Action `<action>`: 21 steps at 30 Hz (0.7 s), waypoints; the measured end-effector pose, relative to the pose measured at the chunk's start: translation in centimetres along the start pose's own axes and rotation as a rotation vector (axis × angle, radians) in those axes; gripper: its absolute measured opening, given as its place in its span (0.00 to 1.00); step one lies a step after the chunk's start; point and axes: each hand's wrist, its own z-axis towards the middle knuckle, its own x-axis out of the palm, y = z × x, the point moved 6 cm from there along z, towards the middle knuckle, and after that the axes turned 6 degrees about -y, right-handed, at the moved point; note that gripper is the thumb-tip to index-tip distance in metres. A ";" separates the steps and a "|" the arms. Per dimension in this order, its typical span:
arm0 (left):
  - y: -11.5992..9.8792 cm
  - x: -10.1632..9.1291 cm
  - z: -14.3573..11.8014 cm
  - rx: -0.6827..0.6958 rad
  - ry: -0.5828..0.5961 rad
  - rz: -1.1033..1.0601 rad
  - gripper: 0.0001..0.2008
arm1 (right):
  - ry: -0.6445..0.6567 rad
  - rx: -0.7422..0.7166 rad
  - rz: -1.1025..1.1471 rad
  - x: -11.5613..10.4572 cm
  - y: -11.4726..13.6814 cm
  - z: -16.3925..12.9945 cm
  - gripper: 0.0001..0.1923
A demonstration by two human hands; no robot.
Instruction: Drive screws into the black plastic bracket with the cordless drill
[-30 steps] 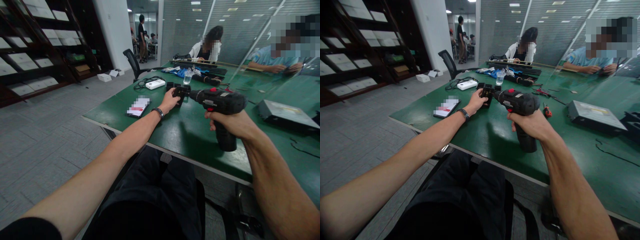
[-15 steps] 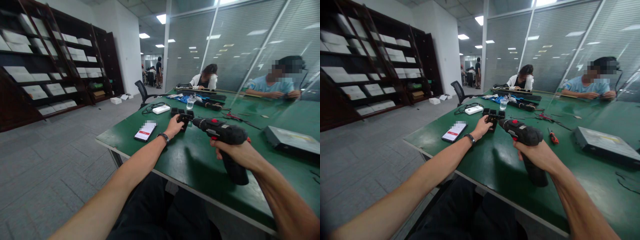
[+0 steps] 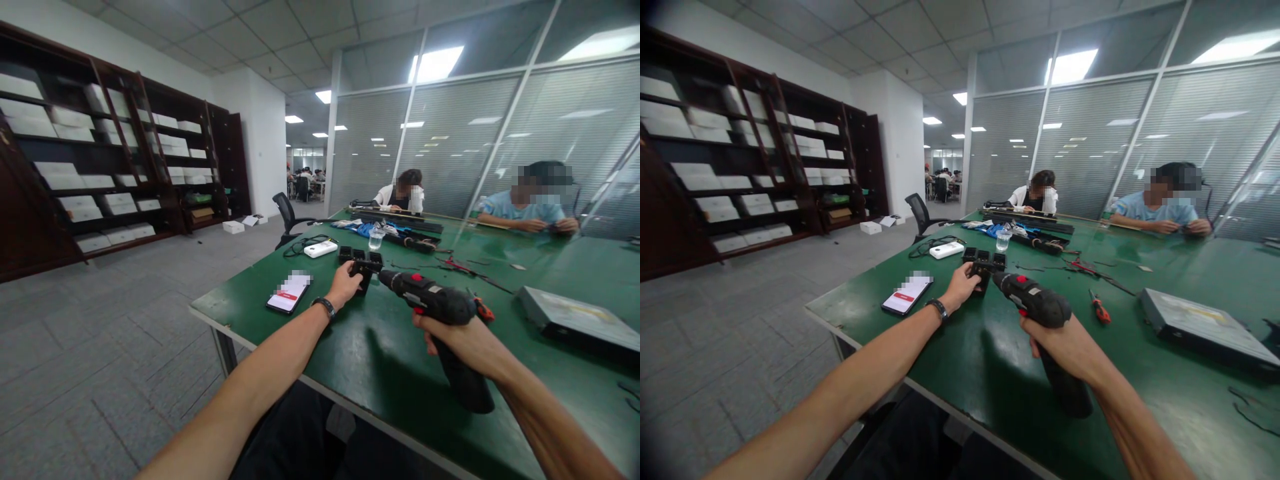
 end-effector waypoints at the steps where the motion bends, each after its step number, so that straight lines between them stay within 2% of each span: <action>1: 0.0 0.0 0.0 0.005 -0.001 -0.002 0.18 | -0.004 0.002 0.002 0.0 0.0 0.0 0.19; 5: -0.3 -0.1 -0.1 0.029 -0.008 -0.007 0.17 | -0.009 0.002 0.018 0.0 0.2 -0.2 0.17; 14: 0.0 -0.4 0.3 0.029 -0.056 -0.045 0.16 | 0.014 -0.001 0.023 0.5 0.2 -0.7 0.21; 21: 0.4 -0.3 0.4 0.005 -0.036 -0.048 0.17 | 0.026 -0.042 0.035 1.0 0.8 -0.7 0.21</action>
